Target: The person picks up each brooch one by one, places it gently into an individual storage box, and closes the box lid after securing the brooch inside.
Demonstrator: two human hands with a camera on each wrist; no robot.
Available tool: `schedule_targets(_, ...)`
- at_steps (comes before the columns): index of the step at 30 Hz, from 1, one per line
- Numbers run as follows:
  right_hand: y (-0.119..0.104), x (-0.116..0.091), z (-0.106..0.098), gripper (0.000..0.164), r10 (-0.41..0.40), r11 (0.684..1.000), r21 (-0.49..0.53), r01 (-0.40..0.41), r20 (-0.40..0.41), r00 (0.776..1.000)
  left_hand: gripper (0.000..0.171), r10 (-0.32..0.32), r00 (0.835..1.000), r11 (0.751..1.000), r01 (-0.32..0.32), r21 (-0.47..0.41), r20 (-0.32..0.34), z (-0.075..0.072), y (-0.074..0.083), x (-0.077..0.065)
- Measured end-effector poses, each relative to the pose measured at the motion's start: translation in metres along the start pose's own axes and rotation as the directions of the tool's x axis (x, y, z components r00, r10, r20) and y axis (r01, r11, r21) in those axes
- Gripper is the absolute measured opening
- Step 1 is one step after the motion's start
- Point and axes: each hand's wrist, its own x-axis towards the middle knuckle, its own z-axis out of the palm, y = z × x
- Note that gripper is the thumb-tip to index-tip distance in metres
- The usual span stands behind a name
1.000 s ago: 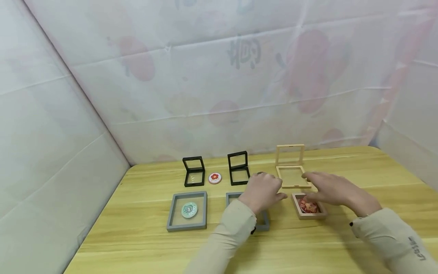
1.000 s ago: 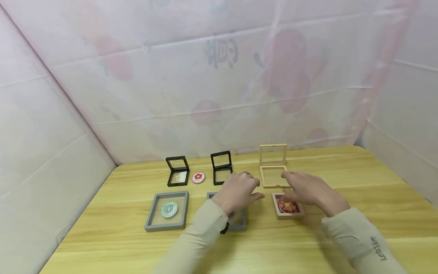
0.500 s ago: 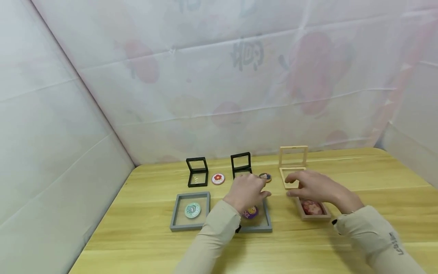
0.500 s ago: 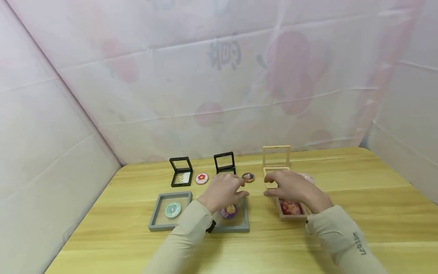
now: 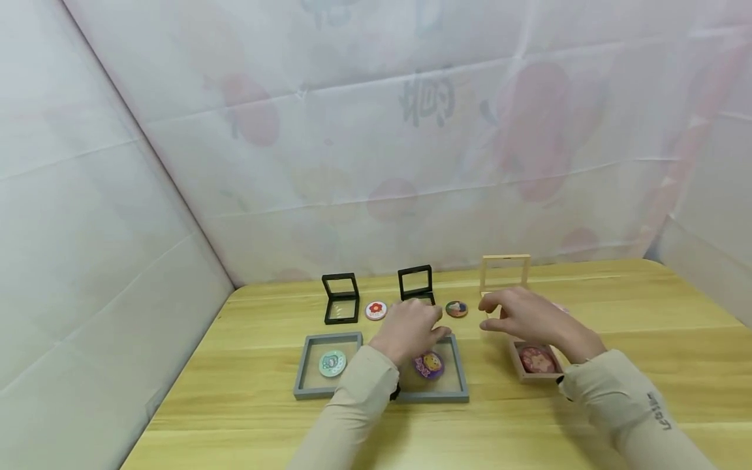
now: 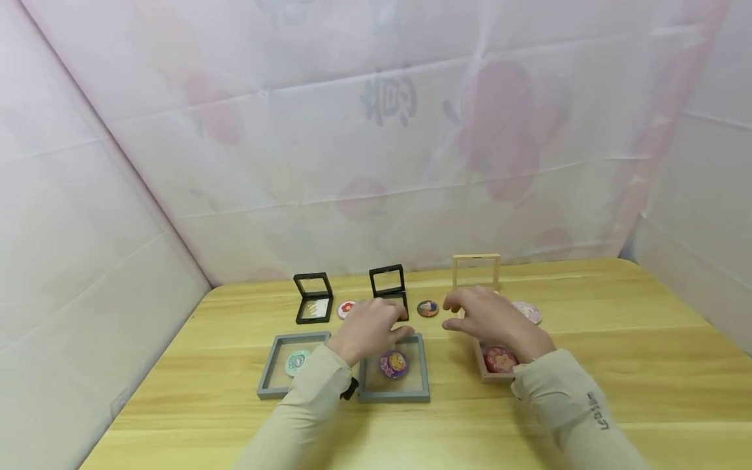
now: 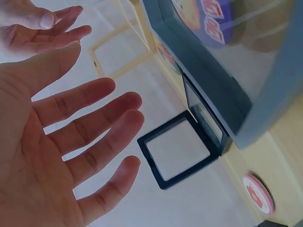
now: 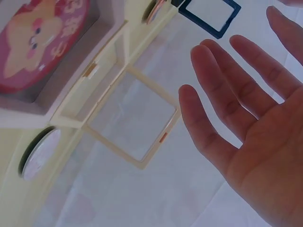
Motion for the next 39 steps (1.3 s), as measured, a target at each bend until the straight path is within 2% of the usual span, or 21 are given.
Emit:
schedule_targets(7,-0.003,0.007,0.002,0.022,-0.01,1.0,-0.009,0.009,-0.032,0.999,0.026,-0.056,0.998,0.996,0.057,-0.069,0.017,-0.001,-0.012,-0.004)
schedule_targets(13,-0.008,0.013,0.004,0.018,0.008,1.0,0.011,-0.007,-0.035,0.999,0.027,-0.073,0.997,0.993,0.075,-0.088,0.018,-0.004,-0.027,-0.01)
schedule_targets(20,-0.013,0.023,0.009,0.013,-0.031,0.997,0.07,0.035,-0.062,0.998,0.027,-0.092,0.996,0.993,0.092,-0.073,-0.007,-0.002,-0.042,-0.018)
schedule_targets(25,-0.015,0.027,0.011,0.012,-0.04,0.996,0.082,0.045,-0.059,0.997,0.028,-0.098,0.994,0.99,0.094,-0.103,-0.036,0.001,-0.051,-0.024)
schedule_targets(29,-0.019,0.036,0.017,0.009,-0.063,0.994,0.091,0.067,-0.054,0.997,0.025,-0.109,0.992,0.989,0.101,-0.11,-0.063,0.001,-0.064,-0.037)
schedule_targets(35,-0.026,0.054,0.024,0.012,-0.116,0.987,0.107,0.118,-0.026,0.993,0.022,-0.169,0.98,0.982,0.157,-0.108,-0.104,0.003,-0.079,-0.057)
schedule_targets(39,-0.023,0.051,0.023,0.016,-0.114,0.987,0.115,0.115,-0.022,0.993,0.024,-0.184,0.978,0.979,0.174,-0.105,-0.095,0.005,-0.078,-0.051)
